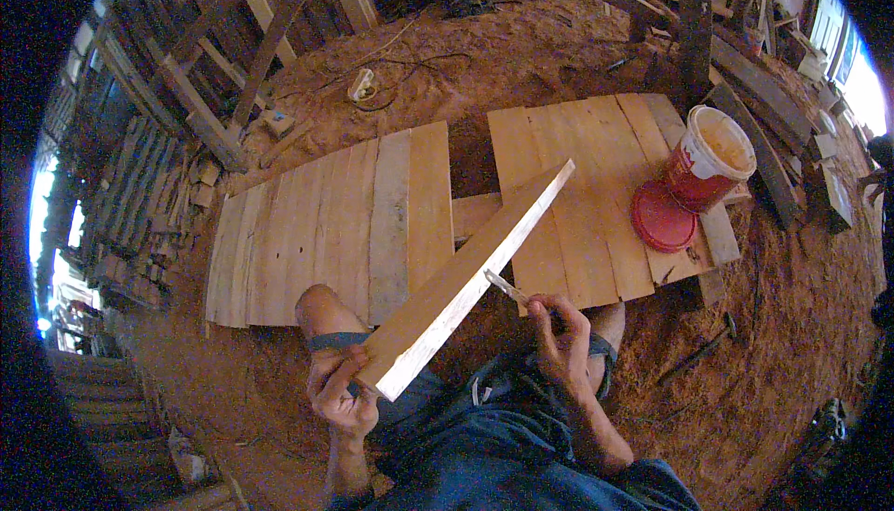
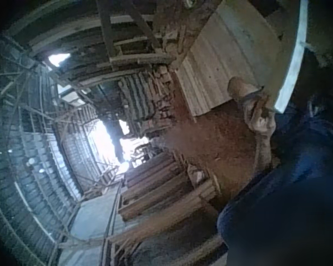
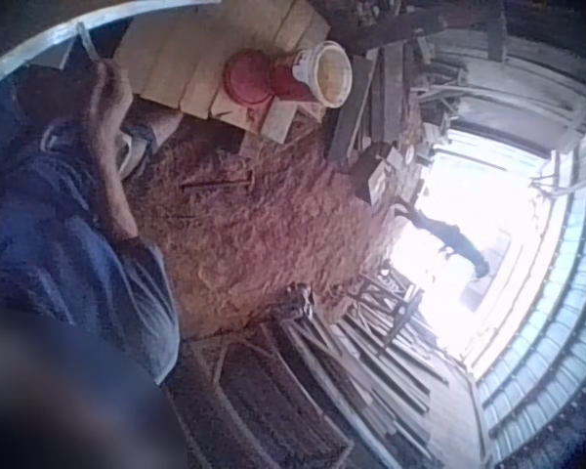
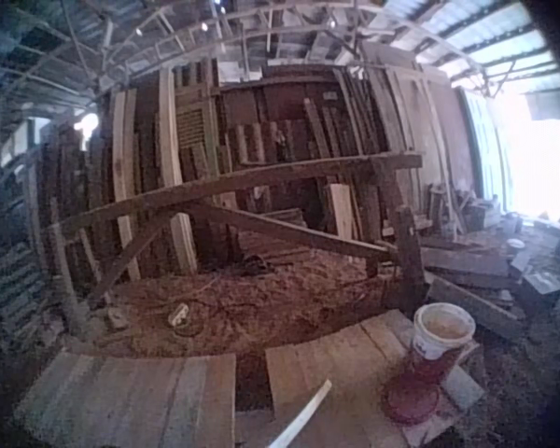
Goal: The person sits on the floor and repeatedly dips a brush into a bucket of yellow liquid, then applies the finish to a long wooden plank. The person rotates the plank to coat multiple sides and continues brushing until the clip ends.
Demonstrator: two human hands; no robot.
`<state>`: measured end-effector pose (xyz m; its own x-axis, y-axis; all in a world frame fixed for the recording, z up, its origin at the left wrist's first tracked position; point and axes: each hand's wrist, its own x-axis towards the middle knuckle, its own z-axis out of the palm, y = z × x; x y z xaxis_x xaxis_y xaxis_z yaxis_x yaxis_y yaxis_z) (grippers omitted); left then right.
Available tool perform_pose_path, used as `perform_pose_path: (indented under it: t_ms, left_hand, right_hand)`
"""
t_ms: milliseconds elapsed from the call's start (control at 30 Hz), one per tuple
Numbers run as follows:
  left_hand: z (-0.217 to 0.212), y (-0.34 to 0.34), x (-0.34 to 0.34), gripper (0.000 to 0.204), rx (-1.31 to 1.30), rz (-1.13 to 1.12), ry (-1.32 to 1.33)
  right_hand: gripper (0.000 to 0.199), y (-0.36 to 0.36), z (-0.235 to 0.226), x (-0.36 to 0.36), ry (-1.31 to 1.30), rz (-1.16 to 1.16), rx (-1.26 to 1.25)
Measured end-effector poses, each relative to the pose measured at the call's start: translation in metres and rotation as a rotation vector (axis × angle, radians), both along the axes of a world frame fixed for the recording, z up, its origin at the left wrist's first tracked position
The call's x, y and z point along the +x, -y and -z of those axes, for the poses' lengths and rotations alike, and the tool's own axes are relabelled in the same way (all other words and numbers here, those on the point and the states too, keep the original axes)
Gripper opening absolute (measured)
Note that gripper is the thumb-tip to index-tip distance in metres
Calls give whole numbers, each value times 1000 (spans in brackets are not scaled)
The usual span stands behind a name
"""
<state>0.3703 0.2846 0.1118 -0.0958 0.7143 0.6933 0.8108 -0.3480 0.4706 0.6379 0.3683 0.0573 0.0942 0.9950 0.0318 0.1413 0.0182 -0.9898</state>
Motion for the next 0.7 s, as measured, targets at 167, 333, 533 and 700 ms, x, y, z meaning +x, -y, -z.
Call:
perform_pose_path:
  t_ms: [167, 333, 533, 700]
  left_hand:
    - [3, 3, -2, 37, 1, -20, -7]
    - [4, 9, -2, 39, -19, -60, 1]
    - [4, 8, -1, 39, -17, -60, -5]
    - [2, 8, -1, 40, -33, -54, 16]
  right_hand:
    - [19, 7, -5, -3, -75, -70, -30]
    - [20, 10, -9, -1, -30, -85, -1]
    - [18, 16, -1, 12, -330, -167, -143]
    - [18, 11, 5, 10, -327, -89, -255]
